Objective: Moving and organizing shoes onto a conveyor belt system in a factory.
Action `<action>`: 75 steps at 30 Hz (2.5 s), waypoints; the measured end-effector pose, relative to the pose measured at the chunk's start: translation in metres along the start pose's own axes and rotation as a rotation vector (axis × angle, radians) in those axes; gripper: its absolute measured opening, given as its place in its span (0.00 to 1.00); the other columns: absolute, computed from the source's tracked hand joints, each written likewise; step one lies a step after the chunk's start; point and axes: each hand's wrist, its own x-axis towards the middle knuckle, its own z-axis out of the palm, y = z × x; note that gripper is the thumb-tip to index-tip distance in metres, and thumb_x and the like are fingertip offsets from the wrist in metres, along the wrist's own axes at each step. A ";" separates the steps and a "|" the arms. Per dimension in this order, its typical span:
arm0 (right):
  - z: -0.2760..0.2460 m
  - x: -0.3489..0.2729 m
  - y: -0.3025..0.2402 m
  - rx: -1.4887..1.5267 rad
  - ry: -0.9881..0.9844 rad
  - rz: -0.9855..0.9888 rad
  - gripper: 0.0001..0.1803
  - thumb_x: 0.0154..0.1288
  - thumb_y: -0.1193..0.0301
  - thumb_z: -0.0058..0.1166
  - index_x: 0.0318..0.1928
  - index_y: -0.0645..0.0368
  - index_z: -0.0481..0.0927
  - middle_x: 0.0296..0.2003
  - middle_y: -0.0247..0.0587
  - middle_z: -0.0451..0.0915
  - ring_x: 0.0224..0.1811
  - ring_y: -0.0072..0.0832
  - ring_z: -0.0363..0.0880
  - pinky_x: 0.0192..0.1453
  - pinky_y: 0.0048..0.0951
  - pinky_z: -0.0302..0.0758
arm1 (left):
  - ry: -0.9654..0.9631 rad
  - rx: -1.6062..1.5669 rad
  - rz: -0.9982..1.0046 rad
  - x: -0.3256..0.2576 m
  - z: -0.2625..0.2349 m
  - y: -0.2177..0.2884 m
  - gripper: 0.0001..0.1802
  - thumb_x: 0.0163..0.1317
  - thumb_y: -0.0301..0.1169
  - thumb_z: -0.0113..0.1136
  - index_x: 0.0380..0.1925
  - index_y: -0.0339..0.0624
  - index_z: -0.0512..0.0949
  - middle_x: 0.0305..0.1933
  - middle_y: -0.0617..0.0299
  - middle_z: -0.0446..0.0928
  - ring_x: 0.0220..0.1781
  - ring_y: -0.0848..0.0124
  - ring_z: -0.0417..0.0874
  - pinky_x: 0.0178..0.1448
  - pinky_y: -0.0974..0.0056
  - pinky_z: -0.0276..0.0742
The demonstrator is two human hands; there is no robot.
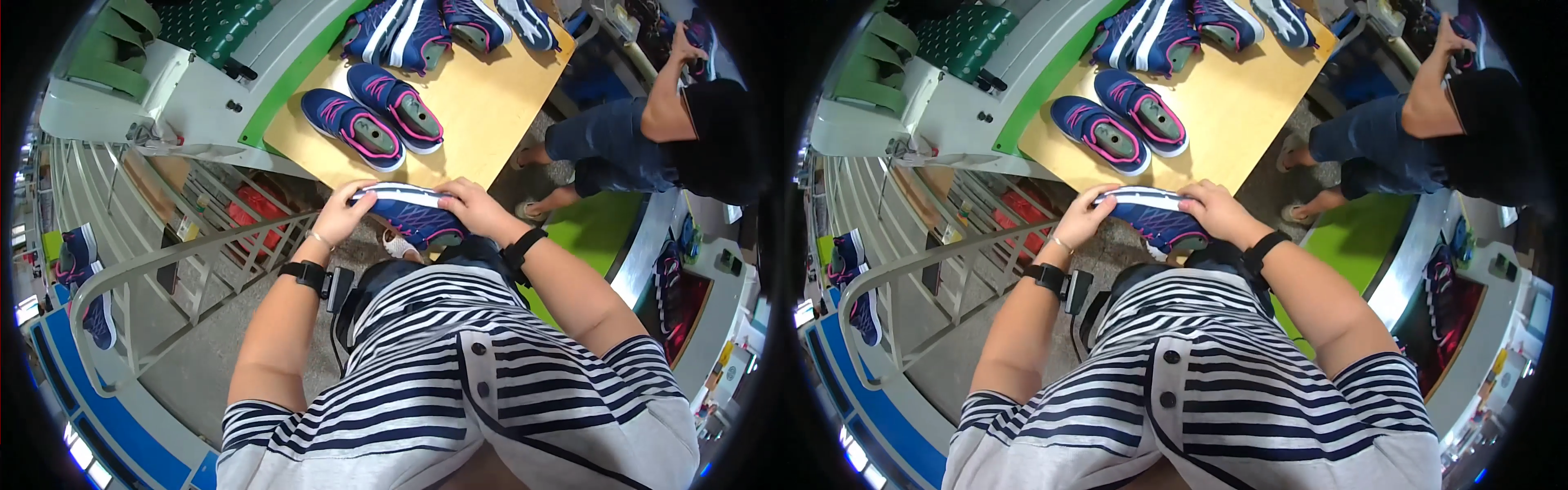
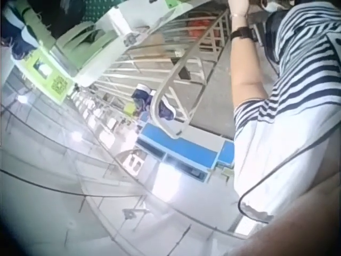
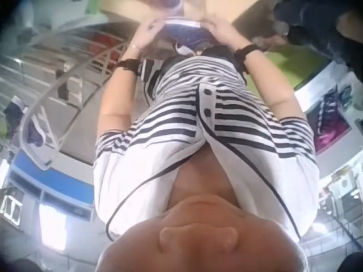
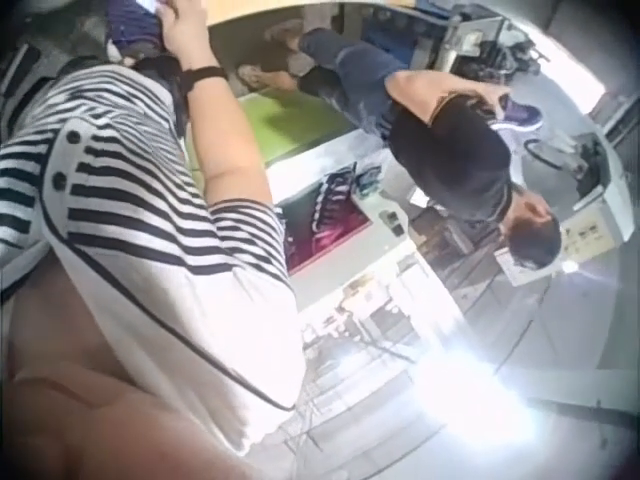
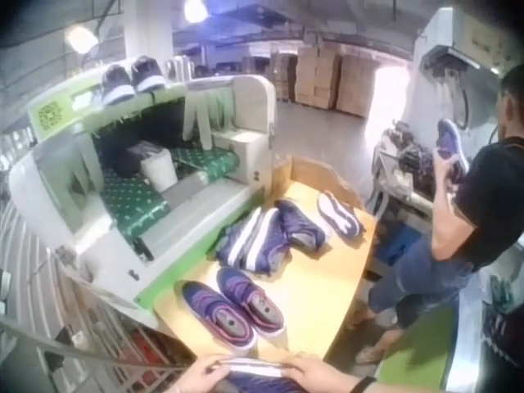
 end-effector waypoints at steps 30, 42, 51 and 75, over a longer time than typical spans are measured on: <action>-0.176 0.153 -0.065 0.842 0.110 -0.043 0.34 0.63 0.77 0.59 0.69 0.65 0.66 0.62 0.45 0.72 0.64 0.30 0.72 0.68 0.29 0.67 | 0.611 -1.136 0.204 0.033 -0.079 0.242 0.29 0.54 0.24 0.57 0.60 0.37 0.69 0.52 0.55 0.79 0.52 0.61 0.82 0.60 0.58 0.80; -0.178 0.587 -0.304 -0.245 0.462 -0.450 0.41 0.61 0.74 0.52 0.75 0.41 0.58 0.72 0.60 0.58 0.71 0.55 0.62 0.74 0.49 0.60 | 1.381 0.160 0.371 0.265 -0.377 0.233 0.33 0.60 0.35 0.60 0.66 0.37 0.64 0.57 0.46 0.76 0.57 0.50 0.79 0.60 0.54 0.74; -0.106 0.329 -0.166 0.442 0.279 -1.043 0.15 0.63 0.81 0.47 0.51 0.64 0.75 0.51 0.53 0.75 0.59 0.49 0.72 0.65 0.42 0.70 | 0.738 -0.041 0.341 0.198 -0.139 0.267 0.32 0.67 0.23 0.51 0.72 0.33 0.57 0.73 0.50 0.63 0.74 0.59 0.64 0.76 0.58 0.56; -0.277 0.158 0.168 -0.595 1.088 0.261 0.45 0.47 0.61 0.72 0.67 0.49 0.67 0.66 0.55 0.60 0.68 0.55 0.57 0.65 0.60 0.60 | 0.108 0.113 -0.224 0.079 0.065 0.160 0.20 0.68 0.30 0.59 0.58 0.34 0.76 0.55 0.55 0.81 0.58 0.69 0.80 0.62 0.64 0.74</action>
